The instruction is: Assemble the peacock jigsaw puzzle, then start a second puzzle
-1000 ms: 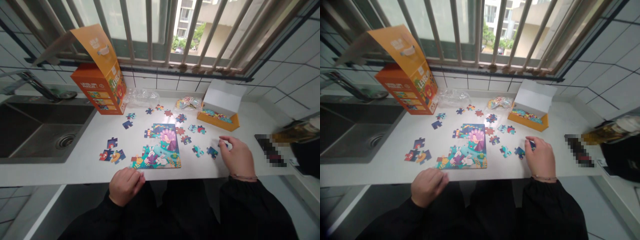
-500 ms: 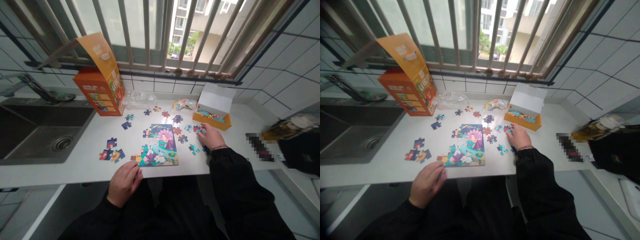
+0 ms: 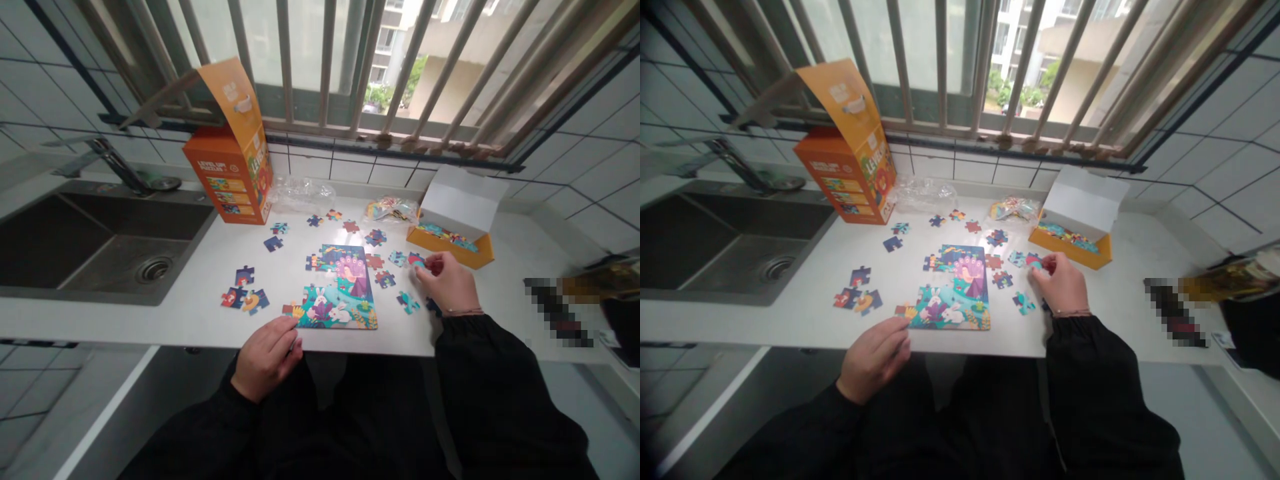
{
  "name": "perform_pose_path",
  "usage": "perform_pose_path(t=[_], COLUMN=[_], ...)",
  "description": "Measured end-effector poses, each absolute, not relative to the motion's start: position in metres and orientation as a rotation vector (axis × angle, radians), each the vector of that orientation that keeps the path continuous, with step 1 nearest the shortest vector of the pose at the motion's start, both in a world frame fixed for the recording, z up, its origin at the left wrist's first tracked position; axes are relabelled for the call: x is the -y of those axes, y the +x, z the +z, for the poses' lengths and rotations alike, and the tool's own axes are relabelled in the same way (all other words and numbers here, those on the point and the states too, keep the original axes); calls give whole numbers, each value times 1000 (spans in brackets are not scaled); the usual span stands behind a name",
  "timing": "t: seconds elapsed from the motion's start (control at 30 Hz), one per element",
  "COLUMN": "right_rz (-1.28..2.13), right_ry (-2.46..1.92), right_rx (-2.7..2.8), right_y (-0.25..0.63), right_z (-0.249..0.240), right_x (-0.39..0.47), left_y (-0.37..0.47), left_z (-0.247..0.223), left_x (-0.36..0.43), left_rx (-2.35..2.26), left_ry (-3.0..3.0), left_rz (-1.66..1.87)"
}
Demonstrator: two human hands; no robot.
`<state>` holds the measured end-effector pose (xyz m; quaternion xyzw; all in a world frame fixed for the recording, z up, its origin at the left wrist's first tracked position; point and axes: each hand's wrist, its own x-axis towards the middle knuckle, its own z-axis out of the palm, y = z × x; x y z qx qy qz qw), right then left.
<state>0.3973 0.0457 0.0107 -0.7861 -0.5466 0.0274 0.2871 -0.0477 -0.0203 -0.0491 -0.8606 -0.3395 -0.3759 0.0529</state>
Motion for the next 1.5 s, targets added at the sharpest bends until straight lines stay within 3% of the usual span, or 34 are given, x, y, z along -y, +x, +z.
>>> perform_pose_path(t=[0.13,0.33,0.53,1.03,1.37,1.5], right_rz=[249,339,366,320,-192,-171], right_ry=[-1805,-1365,-1323,-1303,-2089,-2282], right_rx=[1454,1895,2051,1867,1319,1238], right_y=[333,203,162,198,390,426], right_z=[22,9,-21,-12,-15,-34], right_x=[-32,-36,-48,-31,1,-10], left_y=[-47,-45,-45,-50,-45,-45], left_z=[-50,-50,-50,-54,-50,-50], left_x=[20,21,23,24,20,19], left_rx=[1015,1038,1042,1055,1067,1061], left_ry=[-2625,-2604,-2598,-2611,-2564,-2563], left_rz=[-1149,-1154,-1140,-1149,-1161,-1140])
